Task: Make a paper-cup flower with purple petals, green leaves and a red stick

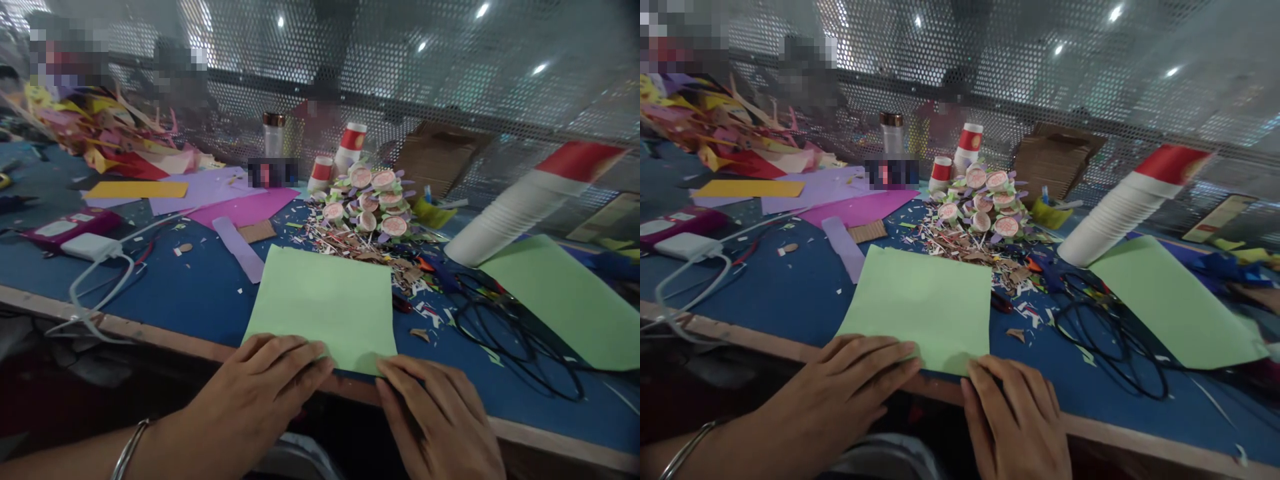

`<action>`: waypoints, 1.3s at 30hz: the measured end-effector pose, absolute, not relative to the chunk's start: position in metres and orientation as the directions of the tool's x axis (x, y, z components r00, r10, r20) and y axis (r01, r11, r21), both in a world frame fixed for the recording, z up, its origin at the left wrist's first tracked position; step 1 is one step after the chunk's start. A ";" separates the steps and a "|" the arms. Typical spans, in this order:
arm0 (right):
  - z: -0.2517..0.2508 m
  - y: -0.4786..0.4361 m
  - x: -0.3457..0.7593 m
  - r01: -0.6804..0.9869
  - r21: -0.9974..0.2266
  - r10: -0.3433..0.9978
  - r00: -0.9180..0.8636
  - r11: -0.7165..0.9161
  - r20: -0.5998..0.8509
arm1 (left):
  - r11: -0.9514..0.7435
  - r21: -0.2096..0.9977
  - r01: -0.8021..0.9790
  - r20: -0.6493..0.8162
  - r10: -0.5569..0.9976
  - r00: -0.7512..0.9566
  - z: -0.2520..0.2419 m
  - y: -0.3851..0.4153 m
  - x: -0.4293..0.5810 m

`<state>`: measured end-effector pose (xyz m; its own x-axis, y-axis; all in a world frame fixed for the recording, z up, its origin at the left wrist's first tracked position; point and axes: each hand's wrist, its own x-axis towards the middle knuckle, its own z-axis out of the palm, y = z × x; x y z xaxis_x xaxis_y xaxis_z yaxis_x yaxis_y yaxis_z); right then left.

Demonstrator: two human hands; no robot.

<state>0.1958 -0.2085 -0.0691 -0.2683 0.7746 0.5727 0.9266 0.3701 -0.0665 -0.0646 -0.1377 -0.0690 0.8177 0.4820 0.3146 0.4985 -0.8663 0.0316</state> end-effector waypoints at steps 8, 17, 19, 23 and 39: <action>-0.073 -0.211 0.181 0.914 0.021 0.754 -0.346 0.404 0.558 | -0.843 0.020 0.538 0.348 0.510 0.787 -0.070 -0.144 -0.051; -0.079 -0.214 0.196 0.914 0.034 0.748 -0.353 0.405 0.562 | -0.838 0.117 0.533 0.321 0.540 0.778 -0.048 -0.121 -0.086; -0.080 -0.216 0.201 0.915 0.026 0.746 -0.345 0.404 0.570 | -0.839 0.116 0.532 0.343 0.537 0.771 -0.050 -0.119 -0.098; -0.078 -0.215 0.205 0.916 -0.029 0.734 -0.302 0.401 0.608 | -0.834 0.174 0.524 0.375 0.548 0.748 -0.052 -0.119 -0.115; -0.045 -0.176 0.221 0.934 -0.167 0.798 -0.167 0.317 0.579 | -0.903 0.228 0.365 0.324 0.423 0.846 -0.028 -0.094 -0.106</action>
<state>0.2214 -0.1763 -0.0446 -0.1674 0.7979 0.5790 0.9337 0.3168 -0.1666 -0.1061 -0.0941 -0.0276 0.8459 0.4234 0.3242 0.3645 -0.9028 0.2280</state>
